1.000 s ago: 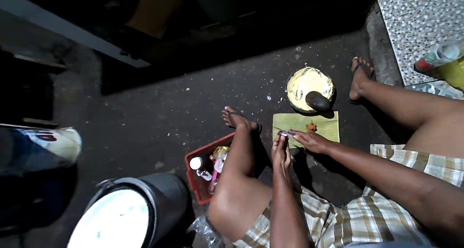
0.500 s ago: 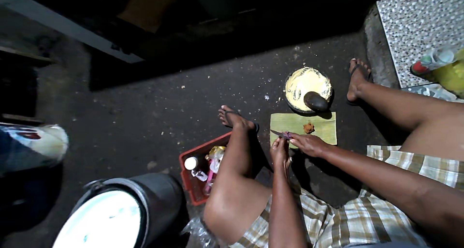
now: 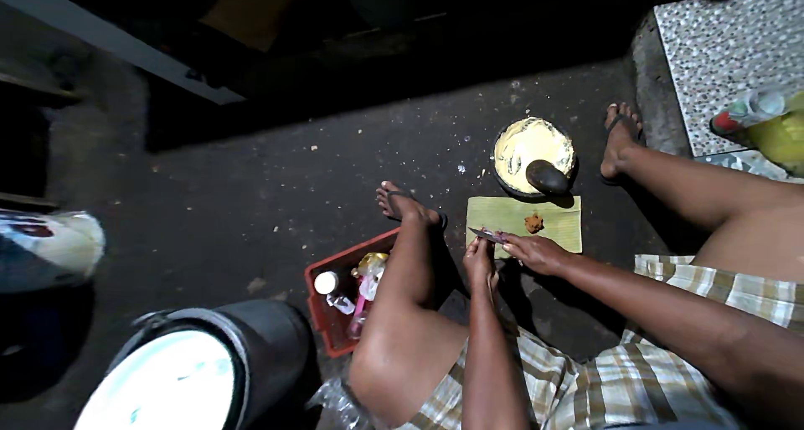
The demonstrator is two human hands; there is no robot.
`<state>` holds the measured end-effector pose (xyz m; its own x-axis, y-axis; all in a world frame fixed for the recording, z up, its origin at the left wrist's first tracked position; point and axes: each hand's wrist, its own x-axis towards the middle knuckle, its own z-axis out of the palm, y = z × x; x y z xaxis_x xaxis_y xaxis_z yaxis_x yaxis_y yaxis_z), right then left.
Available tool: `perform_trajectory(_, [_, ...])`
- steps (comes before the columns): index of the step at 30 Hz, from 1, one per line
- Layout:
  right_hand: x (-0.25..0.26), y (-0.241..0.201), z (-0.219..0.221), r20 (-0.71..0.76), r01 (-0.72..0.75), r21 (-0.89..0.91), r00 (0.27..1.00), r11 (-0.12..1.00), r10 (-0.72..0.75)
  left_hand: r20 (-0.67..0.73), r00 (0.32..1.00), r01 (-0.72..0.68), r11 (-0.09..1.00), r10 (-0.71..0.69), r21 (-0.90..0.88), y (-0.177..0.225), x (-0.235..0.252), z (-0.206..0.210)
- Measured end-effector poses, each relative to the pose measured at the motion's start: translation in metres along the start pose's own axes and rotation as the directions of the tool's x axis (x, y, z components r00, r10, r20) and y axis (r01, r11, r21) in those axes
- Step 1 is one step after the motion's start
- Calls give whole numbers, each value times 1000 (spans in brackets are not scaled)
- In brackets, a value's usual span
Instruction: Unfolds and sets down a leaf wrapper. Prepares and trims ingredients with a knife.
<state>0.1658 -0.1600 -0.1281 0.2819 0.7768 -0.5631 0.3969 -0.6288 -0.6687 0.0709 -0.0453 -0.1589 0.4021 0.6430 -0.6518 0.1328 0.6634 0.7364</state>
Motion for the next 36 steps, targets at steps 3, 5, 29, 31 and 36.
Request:
perform_trajectory(3, [8, -3, 0, 2, 2, 4, 1000, 1000, -2, 29, 1000, -9, 1000, 9, 1, -1, 1, -1])
perform_trajectory(5, [15, -4, 0, -16, 10, 23, 1000, 1000, -10, 54, 999, -8, 1000, 7, 6, -1, 0, -2])
perform_trajectory(29, [27, 0, -2, -18, 13, 12, 1000, 1000, -13, 44, 999, 24, 997, -28, 73, 0, -8, 1])
perform_trajectory(31, [17, -3, 0, 1, 31, -5, 1000, 1000, -31, -7, 1000, 16, 998, -15, 64, 3, -4, -1])
perform_trajectory(36, [1, -2, 1, 19, 12, -5, 1000, 1000, -12, -28, 1000, 14, 999, -13, 41, 6, 0, -2])
